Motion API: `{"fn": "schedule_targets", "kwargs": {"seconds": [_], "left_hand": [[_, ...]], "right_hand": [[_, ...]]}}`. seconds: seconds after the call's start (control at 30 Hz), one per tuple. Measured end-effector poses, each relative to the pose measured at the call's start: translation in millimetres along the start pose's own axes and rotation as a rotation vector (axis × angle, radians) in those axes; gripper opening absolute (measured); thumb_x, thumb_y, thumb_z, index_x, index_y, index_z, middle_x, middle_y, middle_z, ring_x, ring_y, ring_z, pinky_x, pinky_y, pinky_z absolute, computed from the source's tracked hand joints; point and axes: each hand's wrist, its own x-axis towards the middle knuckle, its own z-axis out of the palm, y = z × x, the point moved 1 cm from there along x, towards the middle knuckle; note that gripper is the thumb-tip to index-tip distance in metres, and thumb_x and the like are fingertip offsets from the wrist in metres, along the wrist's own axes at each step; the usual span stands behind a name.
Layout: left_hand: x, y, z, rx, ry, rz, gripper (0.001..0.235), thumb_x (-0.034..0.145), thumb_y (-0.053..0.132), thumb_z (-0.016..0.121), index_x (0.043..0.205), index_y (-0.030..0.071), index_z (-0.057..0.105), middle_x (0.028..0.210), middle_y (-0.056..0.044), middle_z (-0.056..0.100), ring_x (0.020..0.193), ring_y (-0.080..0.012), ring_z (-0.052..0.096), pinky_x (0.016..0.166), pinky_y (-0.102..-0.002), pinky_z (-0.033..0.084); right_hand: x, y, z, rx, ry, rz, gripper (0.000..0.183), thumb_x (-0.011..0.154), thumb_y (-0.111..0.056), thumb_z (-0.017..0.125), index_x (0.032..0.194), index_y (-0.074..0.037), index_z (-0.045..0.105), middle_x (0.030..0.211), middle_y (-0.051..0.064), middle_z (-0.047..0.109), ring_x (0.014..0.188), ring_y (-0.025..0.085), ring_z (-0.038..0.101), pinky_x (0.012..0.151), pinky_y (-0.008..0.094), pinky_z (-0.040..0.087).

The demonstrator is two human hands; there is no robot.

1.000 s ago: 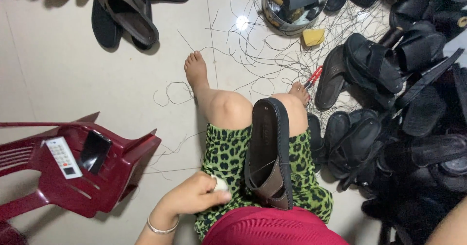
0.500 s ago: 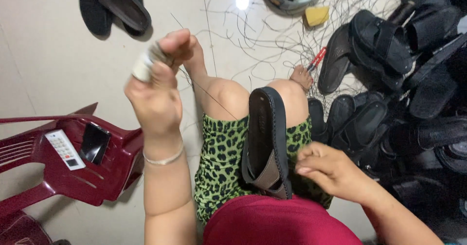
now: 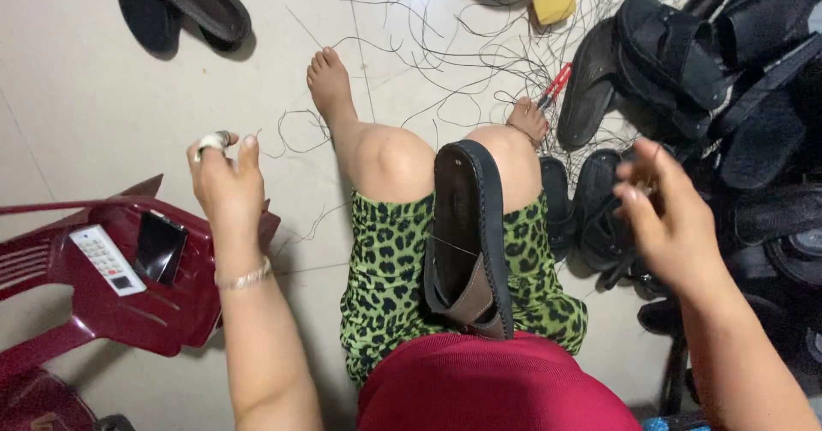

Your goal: The person sits on the floor and sews a brown slip-on shoe using a needle and thread. They repeatedly push the needle through the shoe's sole and pull the thread tight to secure the stitching.

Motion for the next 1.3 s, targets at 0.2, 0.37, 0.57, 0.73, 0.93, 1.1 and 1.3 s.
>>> {"fn": "schedule_targets", "kwargs": {"seconds": [0.2, 0.37, 0.57, 0.73, 0.93, 1.1, 1.3], "left_hand": [[-139, 132, 21, -0.296, -0.476, 0.057, 0.023, 0.090, 0.032, 0.071, 0.094, 0.010, 0.076, 0.091, -0.005, 0.079, 0.083, -0.0140, 0.074, 0.081, -0.028, 0.057], [-187, 154, 49, -0.102, -0.579, 0.646, 0.058, 0.089, 0.054, 0.074, 0.063, 0.006, 0.053, 0.065, -0.007, 0.053, 0.053, -0.0298, 0.056, 0.050, -0.047, 0.045], [-206, 155, 61, -0.126, -0.498, 0.677, 0.046, 0.096, 0.029, 0.075, 0.062, 0.003, 0.055, 0.069, -0.008, 0.049, 0.051, -0.0261, 0.051, 0.040, -0.044, 0.038], [-214, 150, 75, -0.181, -0.331, 0.885, 0.025, 0.075, -0.001, 0.063, 0.060, 0.003, 0.043, 0.071, -0.013, 0.042, 0.054, -0.0293, 0.041, 0.041, -0.043, 0.027], [-158, 153, 59, -0.266, 0.006, 1.012, 0.035, 0.095, 0.039, 0.068, 0.094, 0.004, 0.068, 0.099, -0.011, 0.069, 0.089, -0.0305, 0.067, 0.080, -0.046, 0.052], [-159, 136, 41, -0.462, -0.526, 0.771, 0.016, 0.091, 0.016, 0.076, 0.101, 0.005, 0.071, 0.093, -0.009, 0.067, 0.090, -0.0241, 0.065, 0.084, -0.039, 0.051], [-164, 146, 45, -0.920, -0.758, 0.232, 0.019, 0.088, 0.006, 0.076, 0.102, -0.007, 0.074, 0.083, -0.019, 0.074, 0.078, -0.0272, 0.072, 0.071, -0.035, 0.056]], "right_hand": [[-32, -52, 23, -0.455, -0.482, -0.354, 0.060, 0.093, -0.024, 0.060, 0.152, -0.032, 0.048, 0.109, 0.008, 0.062, 0.087, 0.027, 0.065, 0.071, 0.040, 0.053], [-32, -68, 32, -0.668, -0.463, -0.549, 0.056, 0.093, -0.028, 0.062, 0.147, -0.036, 0.053, 0.081, 0.001, 0.055, 0.056, 0.025, 0.061, 0.048, 0.041, 0.051], [-40, -98, 40, -1.024, -0.431, -0.693, 0.072, 0.077, -0.016, 0.064, 0.148, -0.026, 0.053, 0.075, 0.003, 0.054, 0.053, 0.023, 0.059, 0.047, 0.039, 0.050], [-33, -122, 78, -1.210, -0.285, -0.702, 0.008, 0.086, -0.017, 0.060, 0.087, -0.021, 0.053, 0.068, 0.000, 0.054, 0.054, 0.017, 0.059, 0.041, 0.031, 0.044], [-22, -96, 64, -0.691, -0.217, -0.589, 0.031, 0.092, -0.031, 0.067, 0.117, -0.014, 0.060, 0.067, 0.002, 0.060, 0.053, 0.022, 0.068, 0.047, 0.033, 0.055], [-21, -97, 60, -0.578, -0.226, -0.587, 0.027, 0.092, -0.027, 0.069, 0.113, -0.011, 0.064, 0.067, 0.005, 0.062, 0.055, 0.027, 0.069, 0.049, 0.035, 0.055], [-26, -101, 63, -0.622, -0.152, -0.670, 0.022, 0.093, -0.025, 0.068, 0.110, -0.011, 0.066, 0.064, 0.003, 0.058, 0.053, 0.023, 0.066, 0.048, 0.031, 0.053]]}}
